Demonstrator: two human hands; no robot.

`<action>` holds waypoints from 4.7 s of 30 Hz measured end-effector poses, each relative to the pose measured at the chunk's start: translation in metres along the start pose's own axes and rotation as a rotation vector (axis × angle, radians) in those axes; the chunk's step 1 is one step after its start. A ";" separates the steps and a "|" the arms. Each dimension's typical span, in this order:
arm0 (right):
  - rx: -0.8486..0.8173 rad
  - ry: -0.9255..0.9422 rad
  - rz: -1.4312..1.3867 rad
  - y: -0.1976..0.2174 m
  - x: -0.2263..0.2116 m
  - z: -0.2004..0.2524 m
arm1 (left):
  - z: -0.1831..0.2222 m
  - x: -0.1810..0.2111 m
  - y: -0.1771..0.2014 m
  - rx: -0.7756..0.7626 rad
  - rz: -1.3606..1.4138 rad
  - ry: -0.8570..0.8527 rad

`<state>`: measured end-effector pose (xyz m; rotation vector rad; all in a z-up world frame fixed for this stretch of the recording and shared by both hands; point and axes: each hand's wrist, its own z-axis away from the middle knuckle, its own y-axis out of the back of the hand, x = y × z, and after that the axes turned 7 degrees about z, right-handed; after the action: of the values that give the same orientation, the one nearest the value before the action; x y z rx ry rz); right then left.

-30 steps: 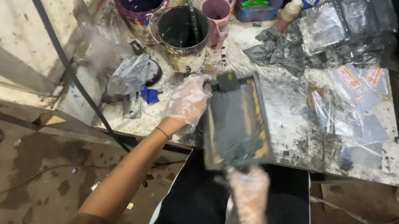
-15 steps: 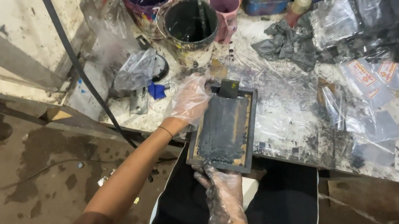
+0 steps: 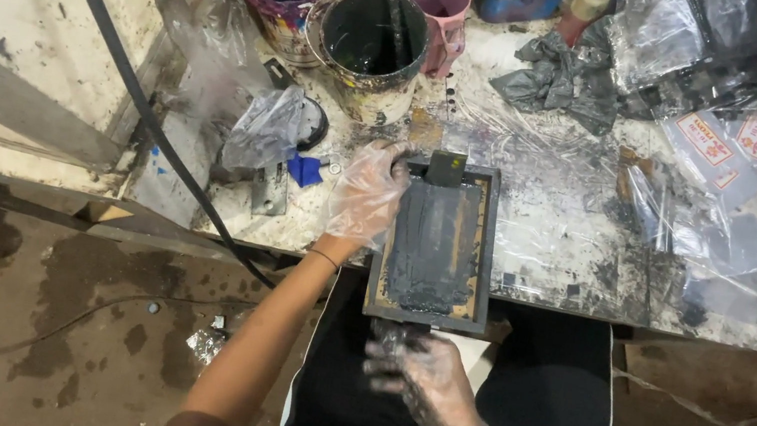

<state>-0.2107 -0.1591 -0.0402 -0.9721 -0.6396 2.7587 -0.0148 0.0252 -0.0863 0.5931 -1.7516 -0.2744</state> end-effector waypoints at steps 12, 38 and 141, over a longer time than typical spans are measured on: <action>0.292 0.702 1.318 -0.035 -0.154 0.001 | 0.001 -0.001 0.008 0.092 -0.213 -0.098; 0.565 1.503 1.741 0.058 -0.121 -0.150 | 0.006 0.012 0.015 0.051 -0.203 0.001; 0.338 1.494 1.861 0.123 -0.090 -0.122 | 0.006 0.021 0.018 0.022 -0.293 0.034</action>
<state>-0.0642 -0.2524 -0.1287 -3.6974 1.4956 1.0373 -0.0283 0.0286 -0.0612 0.8670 -1.6345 -0.4457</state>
